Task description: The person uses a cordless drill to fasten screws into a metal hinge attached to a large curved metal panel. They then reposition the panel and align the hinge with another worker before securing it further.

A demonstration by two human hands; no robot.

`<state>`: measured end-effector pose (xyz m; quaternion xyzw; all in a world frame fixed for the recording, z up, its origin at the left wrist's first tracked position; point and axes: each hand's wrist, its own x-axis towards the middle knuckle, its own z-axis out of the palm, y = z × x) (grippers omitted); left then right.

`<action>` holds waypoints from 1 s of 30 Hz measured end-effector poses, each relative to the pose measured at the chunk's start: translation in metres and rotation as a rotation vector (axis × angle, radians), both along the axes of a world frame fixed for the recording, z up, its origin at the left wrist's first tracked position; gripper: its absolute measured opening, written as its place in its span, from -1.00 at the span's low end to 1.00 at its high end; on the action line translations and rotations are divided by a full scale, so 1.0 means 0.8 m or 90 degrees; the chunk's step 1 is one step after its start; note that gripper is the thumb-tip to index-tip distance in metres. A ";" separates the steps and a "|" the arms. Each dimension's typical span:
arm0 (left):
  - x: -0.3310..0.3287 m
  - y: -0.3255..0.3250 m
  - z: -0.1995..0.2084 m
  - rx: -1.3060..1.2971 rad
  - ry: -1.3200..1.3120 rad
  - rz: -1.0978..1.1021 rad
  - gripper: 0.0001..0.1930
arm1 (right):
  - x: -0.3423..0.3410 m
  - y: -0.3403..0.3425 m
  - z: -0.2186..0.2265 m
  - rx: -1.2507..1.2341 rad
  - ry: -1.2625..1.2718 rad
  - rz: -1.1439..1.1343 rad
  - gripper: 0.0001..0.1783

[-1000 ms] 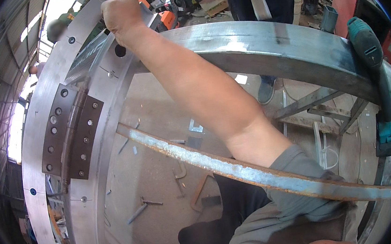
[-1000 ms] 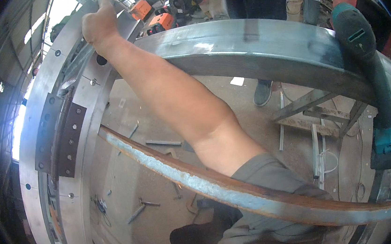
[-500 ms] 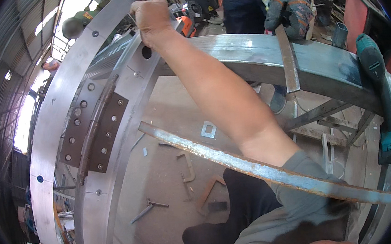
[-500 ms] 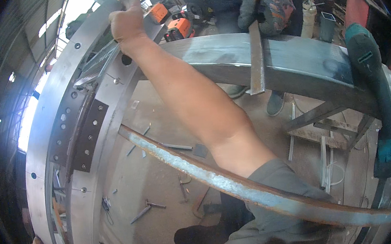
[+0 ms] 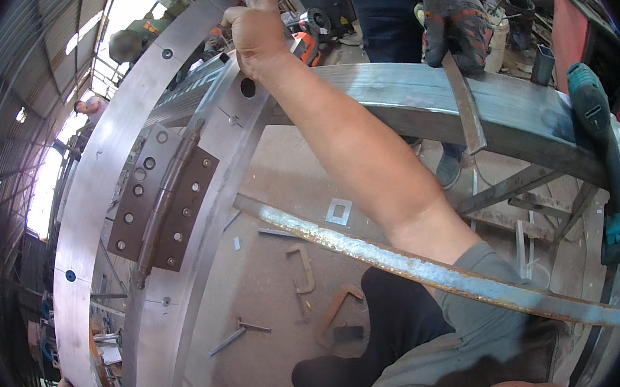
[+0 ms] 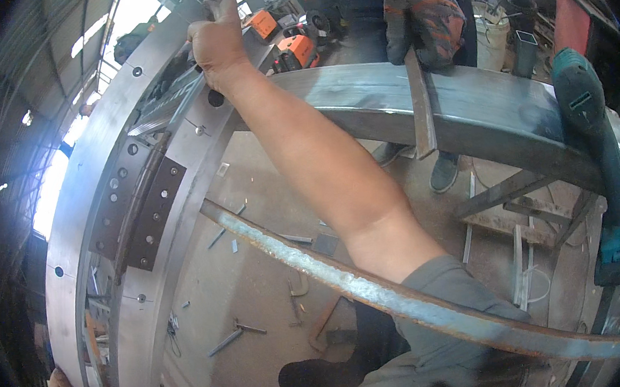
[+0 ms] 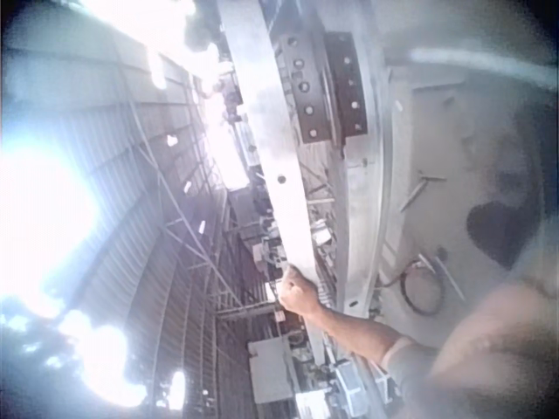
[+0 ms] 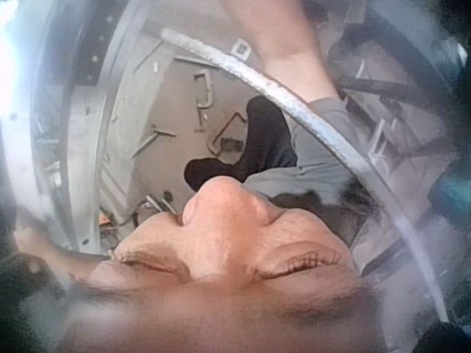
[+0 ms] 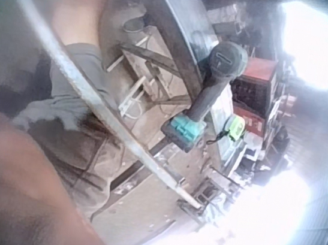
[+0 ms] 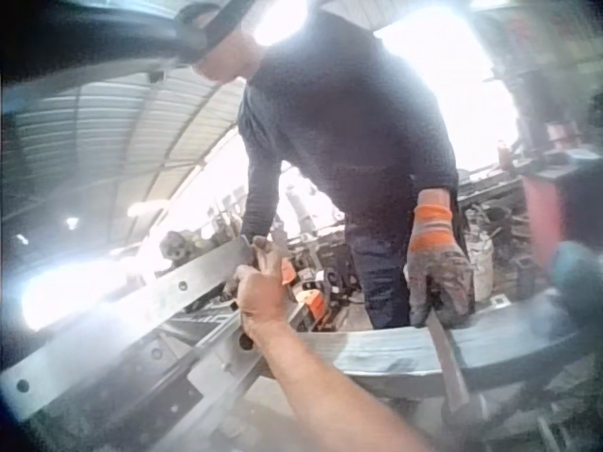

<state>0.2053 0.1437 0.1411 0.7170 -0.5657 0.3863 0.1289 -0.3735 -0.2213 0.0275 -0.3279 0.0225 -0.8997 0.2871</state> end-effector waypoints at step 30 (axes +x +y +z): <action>-0.026 0.001 -0.002 -0.027 -0.358 -0.060 -0.68 | -0.001 -0.027 -0.003 0.013 -0.006 -0.062 -0.32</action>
